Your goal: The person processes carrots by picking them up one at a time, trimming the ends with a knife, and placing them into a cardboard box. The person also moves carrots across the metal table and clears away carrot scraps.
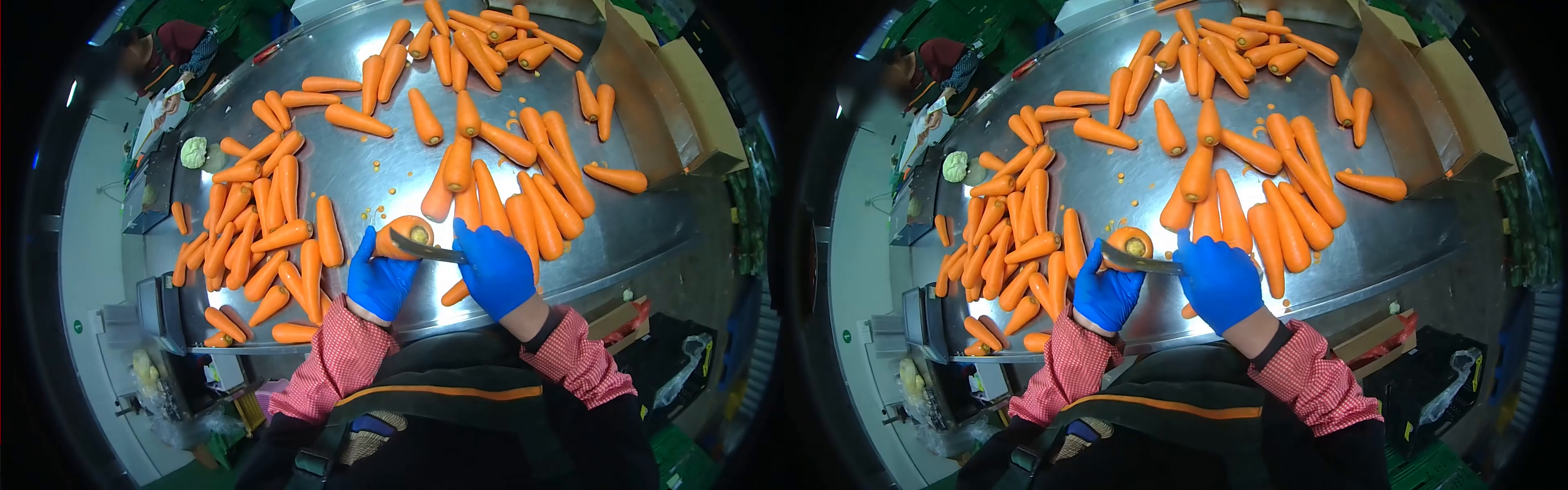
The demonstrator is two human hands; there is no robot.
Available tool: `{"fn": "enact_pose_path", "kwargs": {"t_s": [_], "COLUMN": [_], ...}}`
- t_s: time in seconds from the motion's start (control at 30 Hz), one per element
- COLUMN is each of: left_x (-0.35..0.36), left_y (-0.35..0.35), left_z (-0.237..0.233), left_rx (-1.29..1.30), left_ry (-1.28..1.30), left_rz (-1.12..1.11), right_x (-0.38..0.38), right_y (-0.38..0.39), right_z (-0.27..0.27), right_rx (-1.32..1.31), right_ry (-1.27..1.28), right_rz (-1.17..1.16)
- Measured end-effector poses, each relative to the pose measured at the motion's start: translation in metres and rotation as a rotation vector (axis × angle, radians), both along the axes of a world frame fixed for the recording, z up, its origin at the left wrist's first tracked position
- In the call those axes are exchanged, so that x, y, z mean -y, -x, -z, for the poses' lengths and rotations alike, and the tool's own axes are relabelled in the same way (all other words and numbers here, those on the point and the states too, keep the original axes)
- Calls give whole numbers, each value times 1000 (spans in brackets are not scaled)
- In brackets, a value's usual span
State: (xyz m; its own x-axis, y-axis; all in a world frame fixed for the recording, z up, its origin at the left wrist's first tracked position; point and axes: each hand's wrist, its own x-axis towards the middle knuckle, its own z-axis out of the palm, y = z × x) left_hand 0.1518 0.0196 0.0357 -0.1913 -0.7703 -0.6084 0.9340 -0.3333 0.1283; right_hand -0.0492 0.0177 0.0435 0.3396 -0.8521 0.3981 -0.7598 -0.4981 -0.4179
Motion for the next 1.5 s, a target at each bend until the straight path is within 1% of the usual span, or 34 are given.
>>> {"fn": "enact_pose_path", "kwargs": {"t_s": [0.07,0.1,0.17,0.2,0.27,0.3,0.37,0.47,0.5,0.6,0.67,0.7,0.8,0.83,0.93,0.97,1.03,1.07,1.1,1.13,1.17,1.2,1.27,1.3,1.33,1.4,1.43,1.5], "left_x": [-3,-4,-1,2,16,17,25,19,16,6,-1,-4,-5,-3,2,5,10,15,20,26,30,33,36,37,40,40,42,46], "left_y": [4,7,-23,-48,-118,-133,-114,-69,-48,0,17,22,29,32,37,38,40,43,45,47,49,57,70,73,78,92,98,108], "left_z": [-5,-7,11,26,61,56,17,38,37,46,49,51,55,54,55,57,76,91,111,129,136,131,118,138,143,148,150,154], "left_rx": [-32,88,-95,-190,64,54,124,470,456,490,496,510,580,621,758,808,1018,1120,1228,1335,1409,1423,1457,1492,1500,1517,1593,1654], "left_ry": [-32,-54,206,335,375,310,-59,-48,-115,-89,-8,-1,4,-5,16,33,126,187,267,347,362,340,289,306,288,241,261,349], "left_rz": [-7,-35,-82,-106,-235,-322,-489,-208,-110,123,244,274,337,339,394,423,519,565,570,567,589,605,635,584,572,553,541,486], "right_x": [3,4,7,6,4,7,11,6,9,20,28,30,41,41,34,35,41,45,44,44,49,55,75,94,113,138,142,131], "right_y": [-7,-6,7,17,43,59,82,80,72,49,28,22,23,28,41,54,85,101,113,129,146,163,197,225,252,279,277,245], "right_z": [0,4,19,24,28,36,63,89,80,88,85,84,88,84,84,106,90,77,62,38,16,-5,-58,-71,-83,-112,-115,-98], "right_rx": [-106,11,235,413,670,621,525,107,-92,-283,-374,-418,-416,-360,-214,-47,946,1474,1692,1686,1636,1586,1616,1611,1602,1615,1549,1347], "right_ry": [-6,-8,-11,-115,-541,-614,-757,-537,-519,-476,-579,-631,-645,-643,-489,-422,-1134,-1433,-1422,-1368,-1241,-1123,-733,-632,-534,-451,-426,-469], "right_rz": [-3,3,19,71,286,359,508,443,401,360,399,419,407,378,345,315,328,282,200,198,245,295,364,292,219,123,258,312]}}
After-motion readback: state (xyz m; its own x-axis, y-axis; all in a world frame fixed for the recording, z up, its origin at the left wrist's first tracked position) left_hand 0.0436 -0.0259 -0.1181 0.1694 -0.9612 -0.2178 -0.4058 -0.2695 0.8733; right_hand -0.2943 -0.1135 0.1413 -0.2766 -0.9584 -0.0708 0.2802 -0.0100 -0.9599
